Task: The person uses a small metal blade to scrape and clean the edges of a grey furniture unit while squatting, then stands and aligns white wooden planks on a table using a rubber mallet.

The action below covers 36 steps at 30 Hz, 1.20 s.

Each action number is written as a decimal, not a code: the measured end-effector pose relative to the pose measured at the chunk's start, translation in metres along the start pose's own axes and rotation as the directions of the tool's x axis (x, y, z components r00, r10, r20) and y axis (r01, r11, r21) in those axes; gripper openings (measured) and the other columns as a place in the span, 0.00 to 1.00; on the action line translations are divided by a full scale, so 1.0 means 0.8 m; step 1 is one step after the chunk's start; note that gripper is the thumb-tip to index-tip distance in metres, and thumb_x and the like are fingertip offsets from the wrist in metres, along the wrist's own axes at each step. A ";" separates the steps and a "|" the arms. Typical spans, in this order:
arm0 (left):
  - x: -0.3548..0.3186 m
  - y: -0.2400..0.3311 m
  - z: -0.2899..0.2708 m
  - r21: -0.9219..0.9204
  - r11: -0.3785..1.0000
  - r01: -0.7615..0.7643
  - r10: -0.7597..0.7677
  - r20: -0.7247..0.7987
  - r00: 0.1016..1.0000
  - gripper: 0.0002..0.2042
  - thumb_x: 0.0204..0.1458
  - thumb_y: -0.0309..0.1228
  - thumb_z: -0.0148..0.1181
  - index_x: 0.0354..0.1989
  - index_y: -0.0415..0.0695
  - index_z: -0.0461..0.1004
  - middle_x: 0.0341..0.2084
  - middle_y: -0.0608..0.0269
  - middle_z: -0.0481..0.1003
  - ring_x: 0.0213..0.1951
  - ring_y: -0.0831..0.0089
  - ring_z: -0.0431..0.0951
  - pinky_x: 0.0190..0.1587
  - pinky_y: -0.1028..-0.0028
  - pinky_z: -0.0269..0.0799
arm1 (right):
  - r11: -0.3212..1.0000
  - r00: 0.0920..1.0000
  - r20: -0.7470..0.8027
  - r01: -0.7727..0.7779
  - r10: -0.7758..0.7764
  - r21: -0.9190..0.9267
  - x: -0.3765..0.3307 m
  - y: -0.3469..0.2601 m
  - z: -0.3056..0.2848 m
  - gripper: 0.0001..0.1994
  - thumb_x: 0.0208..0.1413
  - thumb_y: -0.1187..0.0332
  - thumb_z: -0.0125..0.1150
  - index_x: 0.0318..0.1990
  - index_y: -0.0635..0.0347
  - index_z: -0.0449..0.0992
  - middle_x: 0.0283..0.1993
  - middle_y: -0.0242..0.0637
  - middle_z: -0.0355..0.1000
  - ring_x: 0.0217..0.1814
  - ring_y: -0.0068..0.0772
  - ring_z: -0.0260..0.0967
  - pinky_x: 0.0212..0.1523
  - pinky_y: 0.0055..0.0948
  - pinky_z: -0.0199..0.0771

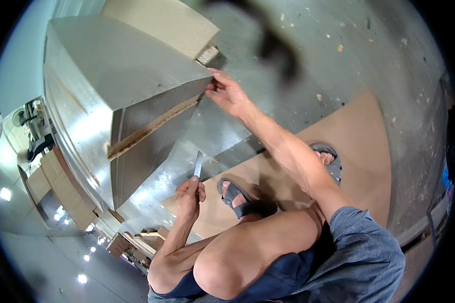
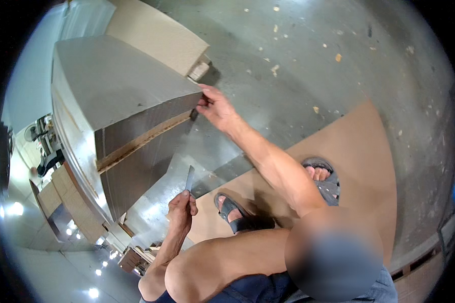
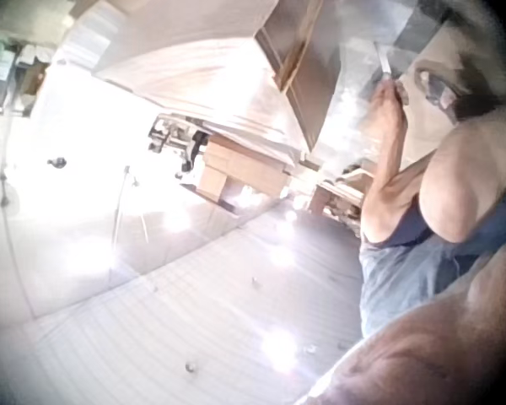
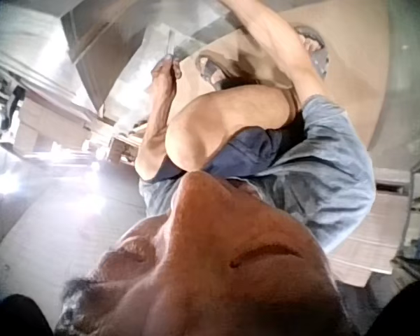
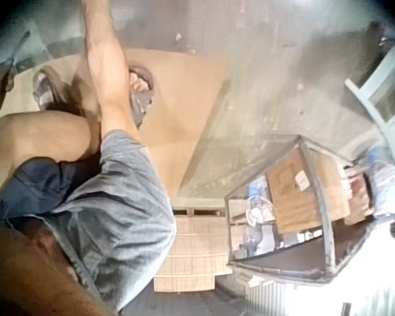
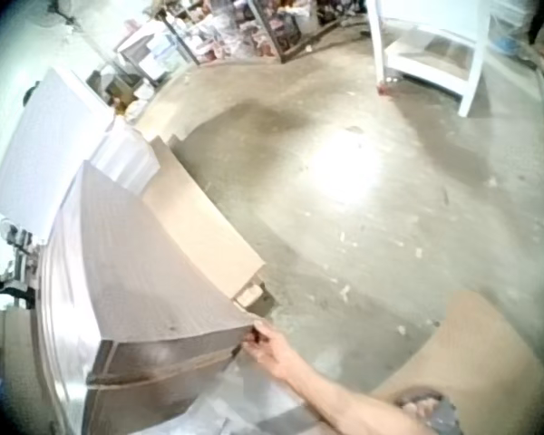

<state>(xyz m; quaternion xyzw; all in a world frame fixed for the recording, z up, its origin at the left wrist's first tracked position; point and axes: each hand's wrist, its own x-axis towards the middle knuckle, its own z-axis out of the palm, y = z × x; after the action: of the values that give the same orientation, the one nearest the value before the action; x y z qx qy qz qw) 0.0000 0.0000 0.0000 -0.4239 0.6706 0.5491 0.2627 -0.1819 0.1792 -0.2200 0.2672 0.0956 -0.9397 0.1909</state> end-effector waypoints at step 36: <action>-0.006 0.021 0.012 0.086 0.995 -0.053 0.048 0.057 0.997 0.16 0.63 0.37 0.55 0.27 0.38 0.74 0.16 0.62 0.71 0.19 0.75 0.69 0.23 0.76 0.63 | 0.003 0.286 0.851 0.948 -0.441 -0.318 -0.152 -0.122 0.241 0.28 0.41 0.68 0.72 0.56 0.52 0.77 0.59 0.35 0.72 0.60 0.44 0.66 0.61 0.39 0.70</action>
<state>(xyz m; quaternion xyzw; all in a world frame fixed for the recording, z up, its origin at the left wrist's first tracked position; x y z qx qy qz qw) -0.0130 0.0110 0.0102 -0.3797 0.6973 0.5369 0.2853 -0.2166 0.2508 0.0150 -0.2212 0.5894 -0.7438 -0.2245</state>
